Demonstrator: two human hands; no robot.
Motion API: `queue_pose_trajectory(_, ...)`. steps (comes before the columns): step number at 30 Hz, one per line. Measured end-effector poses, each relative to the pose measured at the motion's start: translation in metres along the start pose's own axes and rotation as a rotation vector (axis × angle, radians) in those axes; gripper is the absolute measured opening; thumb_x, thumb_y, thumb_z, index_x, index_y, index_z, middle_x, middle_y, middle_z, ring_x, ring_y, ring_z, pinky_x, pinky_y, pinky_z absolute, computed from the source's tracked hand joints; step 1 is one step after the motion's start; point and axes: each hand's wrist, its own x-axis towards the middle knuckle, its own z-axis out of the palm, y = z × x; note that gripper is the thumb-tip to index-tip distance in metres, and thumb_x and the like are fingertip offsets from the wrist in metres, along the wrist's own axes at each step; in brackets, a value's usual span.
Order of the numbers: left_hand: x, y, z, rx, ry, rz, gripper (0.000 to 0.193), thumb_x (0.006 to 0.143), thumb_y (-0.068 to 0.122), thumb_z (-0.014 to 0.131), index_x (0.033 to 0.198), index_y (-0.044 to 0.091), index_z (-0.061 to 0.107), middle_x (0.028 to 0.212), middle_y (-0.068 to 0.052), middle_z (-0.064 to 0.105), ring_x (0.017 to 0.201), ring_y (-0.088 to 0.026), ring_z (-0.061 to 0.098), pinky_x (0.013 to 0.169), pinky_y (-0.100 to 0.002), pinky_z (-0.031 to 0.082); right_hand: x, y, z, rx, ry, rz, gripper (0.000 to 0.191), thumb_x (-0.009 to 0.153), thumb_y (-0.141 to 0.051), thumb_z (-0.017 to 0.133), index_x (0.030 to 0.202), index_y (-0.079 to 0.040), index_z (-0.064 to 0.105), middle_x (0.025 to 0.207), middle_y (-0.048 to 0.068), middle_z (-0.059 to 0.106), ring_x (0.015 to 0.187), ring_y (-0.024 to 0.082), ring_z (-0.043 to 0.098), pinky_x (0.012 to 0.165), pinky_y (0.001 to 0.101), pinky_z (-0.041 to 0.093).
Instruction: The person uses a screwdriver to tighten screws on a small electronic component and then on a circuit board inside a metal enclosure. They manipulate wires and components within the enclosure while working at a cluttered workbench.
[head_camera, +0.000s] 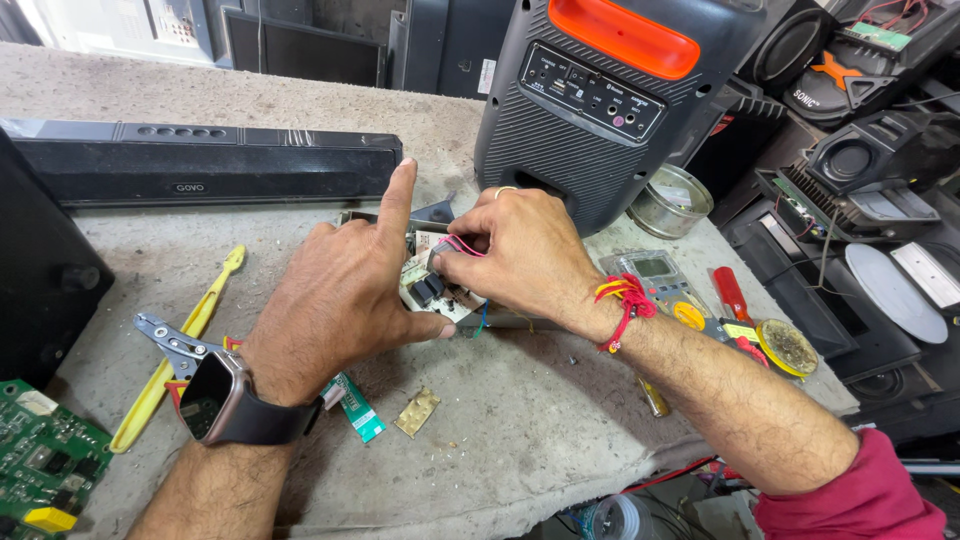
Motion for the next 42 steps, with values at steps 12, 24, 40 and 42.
queue_pose_trajectory(12, -0.004, -0.006, -0.001, -0.008, 0.060, 0.058, 0.149, 0.046, 0.051, 0.099, 0.155, -0.013, 0.018, 0.070, -0.020, 0.069, 0.070, -0.038, 0.069, 0.064, -0.049, 0.054, 0.004, -0.009, -0.014, 0.085, 0.015, 0.055, 0.049, 0.073, -0.042, 0.084, 0.104, -0.005, 0.077, 0.085, 0.010, 0.075, 0.069, 0.020, 0.074, 0.065, 0.0337, 0.057)
queue_pose_trajectory(24, -0.007, -0.005, -0.007, -0.023, 0.022, -0.021, 0.146, 0.051, 0.041, 0.098, 0.154, -0.019, 0.014, 0.061, -0.019, 0.067, 0.057, -0.035, 0.069, 0.061, -0.043, 0.056, -0.064, -0.010, 0.006, 0.271, 0.551, 0.078, 0.037, 0.086, -0.021, 0.082, 0.118, -0.004, 0.073, 0.116, 0.011, 0.072, 0.100, 0.021, 0.070, 0.087, 0.0325, 0.056)
queue_pose_trajectory(40, -0.014, 0.003, -0.016, -0.075, -0.065, -0.127, 0.142, 0.051, 0.036, 0.094, 0.155, -0.017, 0.013, 0.059, -0.017, 0.069, 0.054, -0.032, 0.071, 0.059, -0.039, 0.058, -0.036, 0.007, 0.034, 0.377, 0.335, -0.086, 0.026, 0.083, -0.019, 0.086, 0.106, -0.010, 0.081, 0.099, 0.007, 0.076, 0.096, 0.019, 0.073, 0.083, 0.0310, 0.057)
queue_pose_trajectory(42, -0.015, 0.003, -0.019, -0.082, -0.066, -0.120, 0.144, 0.051, 0.040, 0.096, 0.155, -0.017, 0.014, 0.062, -0.017, 0.069, 0.055, -0.032, 0.070, 0.058, -0.040, 0.058, -0.038, 0.005, 0.032, 0.387, 0.316, -0.071, 0.029, 0.080, -0.021, 0.087, 0.107, -0.010, 0.080, 0.099, 0.006, 0.074, 0.095, 0.019, 0.071, 0.083, 0.0317, 0.056)
